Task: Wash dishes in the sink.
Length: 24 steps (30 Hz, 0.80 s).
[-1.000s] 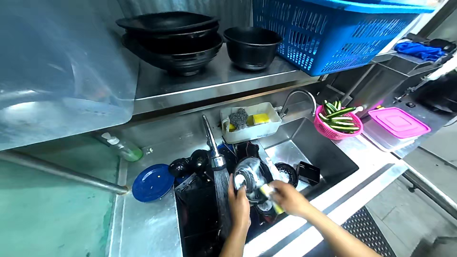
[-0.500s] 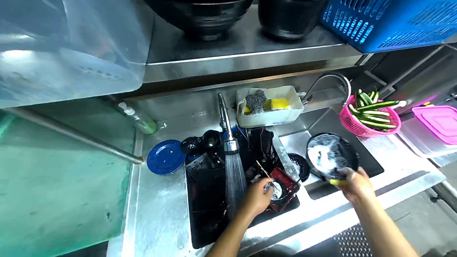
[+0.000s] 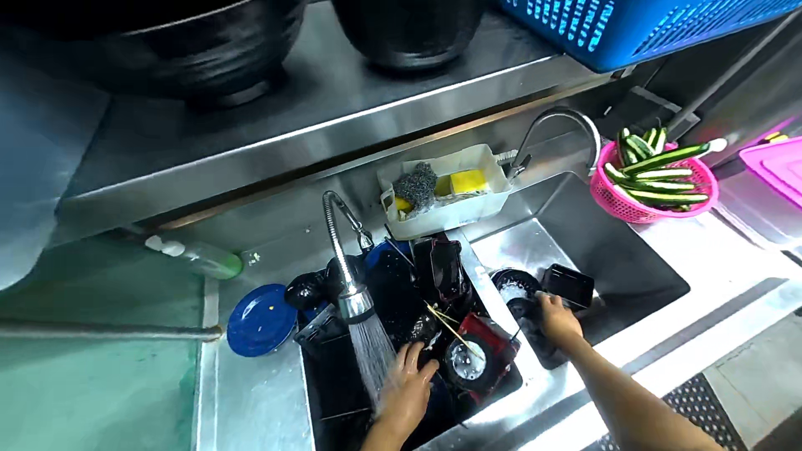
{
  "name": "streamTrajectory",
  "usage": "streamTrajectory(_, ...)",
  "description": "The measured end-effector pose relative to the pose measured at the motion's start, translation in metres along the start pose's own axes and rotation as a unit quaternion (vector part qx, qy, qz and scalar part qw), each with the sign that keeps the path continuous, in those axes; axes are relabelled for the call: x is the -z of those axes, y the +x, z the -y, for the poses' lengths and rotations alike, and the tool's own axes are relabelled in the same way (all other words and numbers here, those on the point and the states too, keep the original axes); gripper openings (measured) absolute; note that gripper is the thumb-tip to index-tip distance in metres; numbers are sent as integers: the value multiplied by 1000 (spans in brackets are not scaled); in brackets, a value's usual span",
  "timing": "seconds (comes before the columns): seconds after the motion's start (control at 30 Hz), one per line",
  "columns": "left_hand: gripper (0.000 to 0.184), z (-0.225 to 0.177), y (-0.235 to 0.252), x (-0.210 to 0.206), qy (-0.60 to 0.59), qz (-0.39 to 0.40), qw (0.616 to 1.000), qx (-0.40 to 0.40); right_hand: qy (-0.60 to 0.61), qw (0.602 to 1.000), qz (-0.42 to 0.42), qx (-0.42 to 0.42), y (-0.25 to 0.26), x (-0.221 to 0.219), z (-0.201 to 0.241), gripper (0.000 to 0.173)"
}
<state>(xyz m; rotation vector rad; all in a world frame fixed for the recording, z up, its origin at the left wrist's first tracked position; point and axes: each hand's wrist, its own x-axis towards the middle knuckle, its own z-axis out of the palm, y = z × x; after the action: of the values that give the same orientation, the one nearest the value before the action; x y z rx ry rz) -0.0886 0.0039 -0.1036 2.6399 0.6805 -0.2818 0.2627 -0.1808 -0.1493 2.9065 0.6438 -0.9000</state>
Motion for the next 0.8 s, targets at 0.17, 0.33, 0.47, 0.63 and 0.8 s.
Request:
streamTrajectory(0.17,17,9,-9,12,43,10,999,-20,-38,996,59,60,14,-46,14,64)
streamTrajectory(0.33,19,29,-42,22,9,42,997,68,46,997,48,42,11,-54,6,62)
streamTrajectory(0.47,20,32,-71,35,-201,-30,944,259,200,974,-47,100,-3,-28,-12,49)
streamTrajectory(0.63,32,15,-94,33,-536,-188,727,386,367,893,-223,137,-97,45,23,46)
streamTrajectory(0.8,78,-20,-93,37,-799,-181,401,409,173,904,-141,366,-200,19,108,36)
